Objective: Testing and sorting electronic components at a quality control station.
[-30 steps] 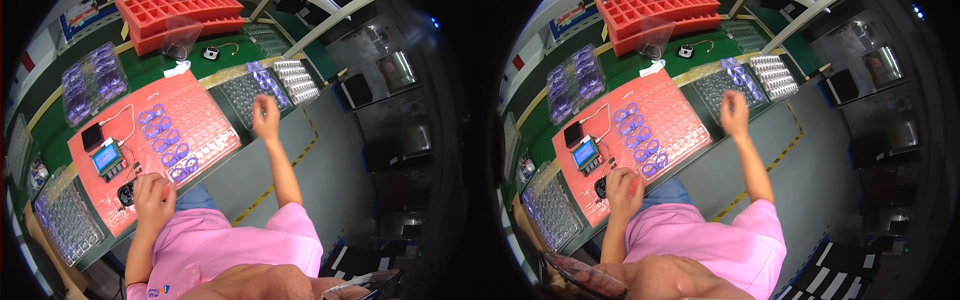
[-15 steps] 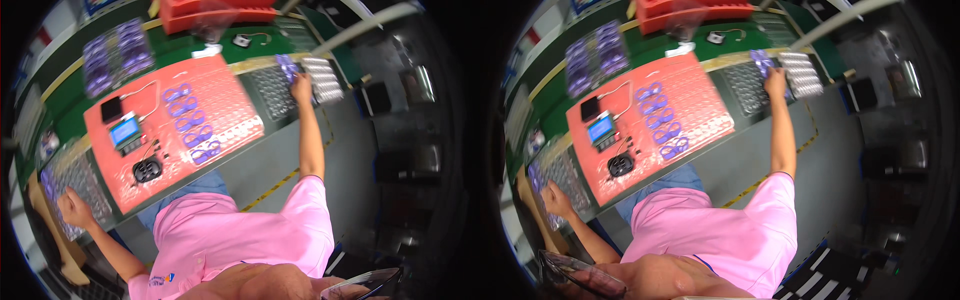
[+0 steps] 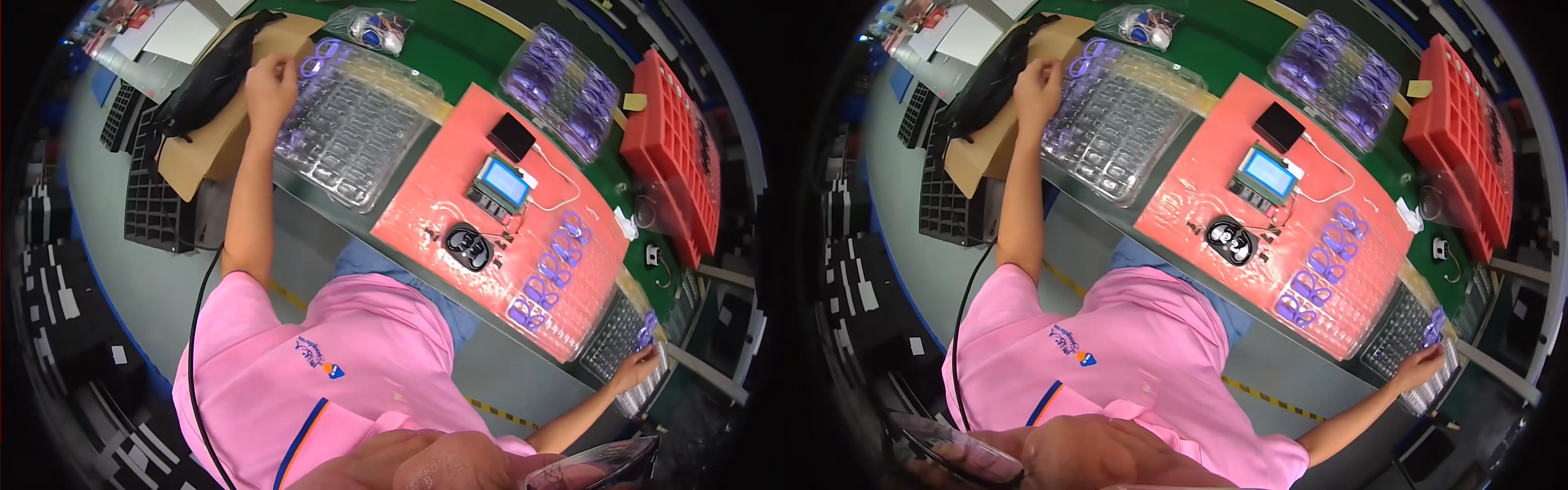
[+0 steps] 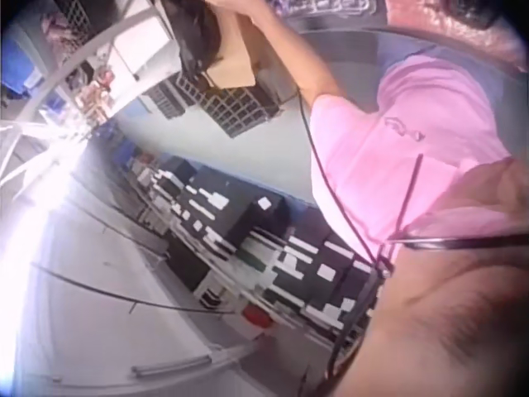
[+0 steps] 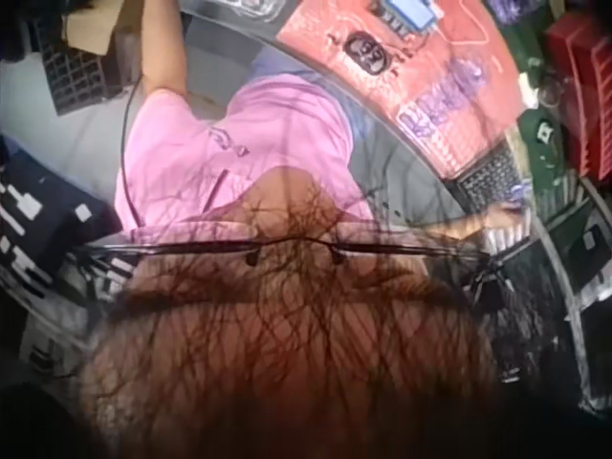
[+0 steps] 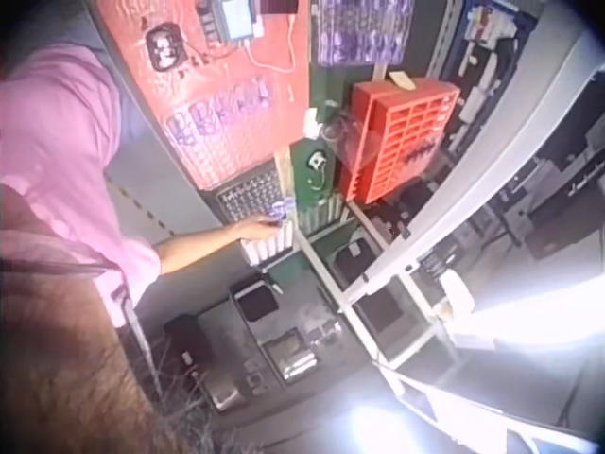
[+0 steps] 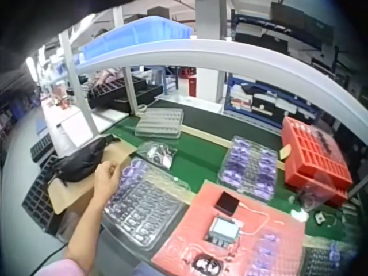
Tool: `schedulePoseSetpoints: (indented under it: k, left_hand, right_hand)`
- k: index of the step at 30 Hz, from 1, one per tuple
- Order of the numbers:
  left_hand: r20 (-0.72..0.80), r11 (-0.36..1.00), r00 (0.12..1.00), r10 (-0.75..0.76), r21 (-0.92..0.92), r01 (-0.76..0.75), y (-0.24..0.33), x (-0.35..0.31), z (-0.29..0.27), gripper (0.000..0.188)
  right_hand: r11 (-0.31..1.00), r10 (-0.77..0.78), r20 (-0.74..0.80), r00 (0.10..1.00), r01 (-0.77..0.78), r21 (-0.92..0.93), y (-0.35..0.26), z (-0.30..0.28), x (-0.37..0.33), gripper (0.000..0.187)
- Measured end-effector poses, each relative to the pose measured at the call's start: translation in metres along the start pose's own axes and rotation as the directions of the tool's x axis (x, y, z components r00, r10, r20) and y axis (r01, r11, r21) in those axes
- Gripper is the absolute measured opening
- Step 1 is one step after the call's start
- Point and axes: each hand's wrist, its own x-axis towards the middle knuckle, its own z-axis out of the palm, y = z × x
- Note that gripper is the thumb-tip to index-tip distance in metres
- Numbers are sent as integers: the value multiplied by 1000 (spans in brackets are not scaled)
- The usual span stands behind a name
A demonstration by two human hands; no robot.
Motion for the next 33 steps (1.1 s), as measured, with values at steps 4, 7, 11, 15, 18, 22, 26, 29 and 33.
schedulePoseSetpoints:
  k: [4,7,11,15,18,22,26,29,33]
  left_hand:
    - [173,997,984,37,-73,-24,-12,7,27,15]
    - [178,992,977,120,27,-127,-10,9,31,17]
    - [160,992,980,122,1,-123,-8,2,25,17]
    - [51,970,970,236,-66,-232,20,1,21,15]
    - [81,943,980,182,-296,-150,65,-13,-4,14]
    - [215,843,962,167,-538,-26,117,-50,-25,16]
    - [322,753,911,256,-657,20,170,-94,-29,14]
    - [460,717,828,319,-689,106,198,-127,-35,13]
    - [554,668,749,362,-715,206,218,-162,-32,14]
  right_hand:
    - [976,48,-16,999,-43,212,-90,-34,4,28]
    - [952,41,4,999,-40,305,-151,-53,-5,29]
    - [905,-25,122,992,-29,425,-225,-72,-24,25]
    - [784,-105,256,961,-79,615,-301,-82,-54,21]
    - [726,-228,310,923,-51,685,-349,-71,-70,21]
    - [576,-318,467,825,-223,786,-420,-67,-74,17]
    - [617,-312,550,774,-275,737,-439,-64,-92,18]
    - [672,-307,634,710,-309,672,-438,-62,-101,20]
    - [685,-273,607,747,-292,667,-430,-65,-108,22]
